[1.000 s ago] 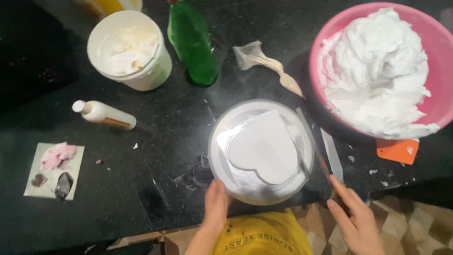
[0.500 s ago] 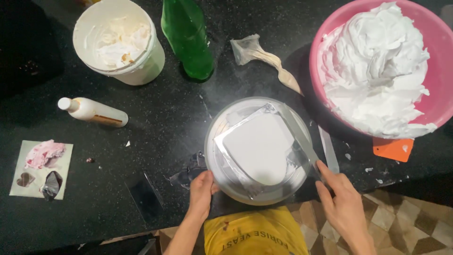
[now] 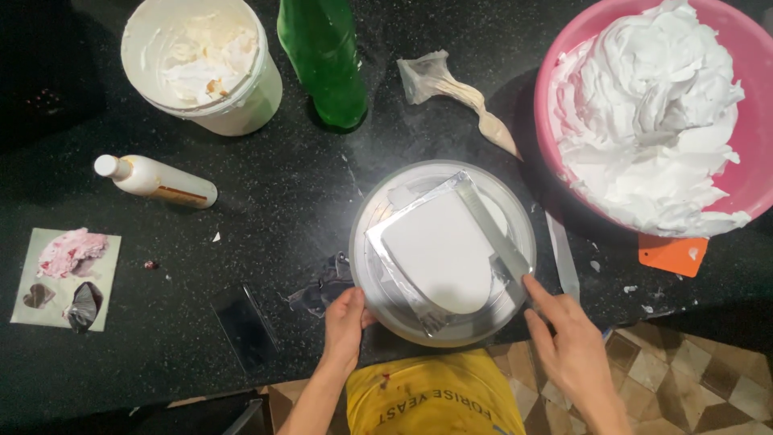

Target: The person uses a metal spatula to smooth white frosting on a heart-shaped cake placed on a rotating turntable. They repeatedly scrape the sides and top to even the surface, occasionally rotating the turntable to access different areas.

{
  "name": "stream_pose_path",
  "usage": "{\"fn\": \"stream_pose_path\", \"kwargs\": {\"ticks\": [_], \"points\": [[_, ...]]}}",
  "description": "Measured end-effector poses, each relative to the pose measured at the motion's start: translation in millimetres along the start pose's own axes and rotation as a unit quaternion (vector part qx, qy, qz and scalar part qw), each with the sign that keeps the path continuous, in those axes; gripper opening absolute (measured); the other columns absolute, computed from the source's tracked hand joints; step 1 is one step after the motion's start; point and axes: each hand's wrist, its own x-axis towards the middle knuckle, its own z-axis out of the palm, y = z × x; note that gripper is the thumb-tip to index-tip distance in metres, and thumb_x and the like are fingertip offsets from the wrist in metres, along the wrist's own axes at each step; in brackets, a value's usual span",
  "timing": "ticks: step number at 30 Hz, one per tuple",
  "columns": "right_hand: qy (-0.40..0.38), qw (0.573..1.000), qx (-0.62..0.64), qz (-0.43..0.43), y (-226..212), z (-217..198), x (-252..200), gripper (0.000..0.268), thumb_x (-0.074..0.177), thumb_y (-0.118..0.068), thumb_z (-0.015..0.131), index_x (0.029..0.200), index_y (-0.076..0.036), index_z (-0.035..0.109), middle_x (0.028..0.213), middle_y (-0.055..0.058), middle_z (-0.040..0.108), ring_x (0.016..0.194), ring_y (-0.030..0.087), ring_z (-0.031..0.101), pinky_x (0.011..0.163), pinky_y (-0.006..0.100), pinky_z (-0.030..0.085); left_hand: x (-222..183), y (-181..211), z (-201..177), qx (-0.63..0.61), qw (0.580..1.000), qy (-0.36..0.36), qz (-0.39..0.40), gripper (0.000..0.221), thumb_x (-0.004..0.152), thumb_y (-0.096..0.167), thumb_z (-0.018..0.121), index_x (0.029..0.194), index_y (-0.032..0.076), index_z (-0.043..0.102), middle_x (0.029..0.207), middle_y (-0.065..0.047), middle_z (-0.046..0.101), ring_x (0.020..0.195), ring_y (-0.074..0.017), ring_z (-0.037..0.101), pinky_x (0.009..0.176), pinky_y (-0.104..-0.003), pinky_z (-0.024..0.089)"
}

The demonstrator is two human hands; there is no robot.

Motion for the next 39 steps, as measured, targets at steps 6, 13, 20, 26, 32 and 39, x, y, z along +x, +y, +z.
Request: {"fn": "stream_pose_path", "kwargs": {"ticks": [6,13,20,26,32,39], "points": [[-0.035,0.999,0.018,-0.006,-14.7,8.4,-9.0,0.050,0.087,-0.013,0.067,0.136,-0.021,0.064,0.091,0.010,0.065,0.076,0.030,0.066,0.070,0.039,0.053,-4.8,12.0,7.9,0.014,1.000,0.013,-0.017,0.037,0.104,0.031,0.052,0.113,-0.001,0.069,0.094,-0.008,0.076,0.078,-0.0138,0.070,0.074,-0.030,0.057],[-0.082,0.996,0.040,-0.016,-28.3,13.9,-18.4,0.057,0.081,-0.008,0.068,0.136,-0.021,0.062,0.088,0.008,0.064,0.076,0.028,0.067,0.069,0.038,0.054,-9.6,18.6,12.4,0.003,1.000,0.007,-0.015,0.037,0.105,0.030,0.052,0.113,-0.002,0.068,0.094,-0.008,0.075,0.077,-0.0137,0.070,0.074,-0.029,0.057],[-0.132,0.989,0.055,0.029,-44.2,17.6,-26.4,0.053,0.087,-0.011,0.065,0.138,-0.022,0.062,0.087,0.009,0.061,0.075,0.028,0.068,0.069,0.038,0.053,-8.5,13.0,8.9,0.012,1.000,0.008,-0.012,0.036,0.106,0.028,0.051,0.112,-0.003,0.068,0.094,-0.009,0.075,0.077,-0.0134,0.069,0.073,-0.029,0.055],[-0.195,0.976,0.095,-0.026,-40.1,22.4,-43.5,0.061,0.086,-0.010,0.064,0.146,-0.018,0.061,0.089,0.011,0.062,0.077,0.025,0.068,0.073,0.036,0.055,-2.5,3.1,-3.7,0.064,0.997,0.037,0.005,0.037,0.108,0.028,0.049,0.117,-0.001,0.070,0.101,-0.011,0.074,0.087,-0.0187,0.067,0.080,-0.033,0.055],[-0.335,0.832,0.400,-0.186,-76.7,28.4,-39.3,0.036,0.104,-0.008,0.059,0.138,0.004,0.062,0.107,0.016,0.071,0.099,0.024,0.069,0.083,0.038,0.053,19.0,17.0,23.8,0.607,0.698,0.259,0.278,0.063,0.074,0.019,0.077,0.132,-0.002,0.065,0.147,-0.031,0.052,0.134,-0.0556,0.039,0.105,-0.073,0.031],[-0.449,0.775,0.445,0.004,-102.0,80.8,-14.3,0.035,0.104,-0.022,0.049,0.132,-0.003,0.055,0.082,0.004,0.071,0.059,0.011,0.063,0.054,0.026,0.052,19.0,-3.4,-32.9,0.269,0.873,0.266,0.307,0.040,0.093,0.015,0.070,0.129,0.014,0.052,0.136,-0.015,0.062,0.127,-0.0372,0.061,0.108,-0.058,0.042]]}}
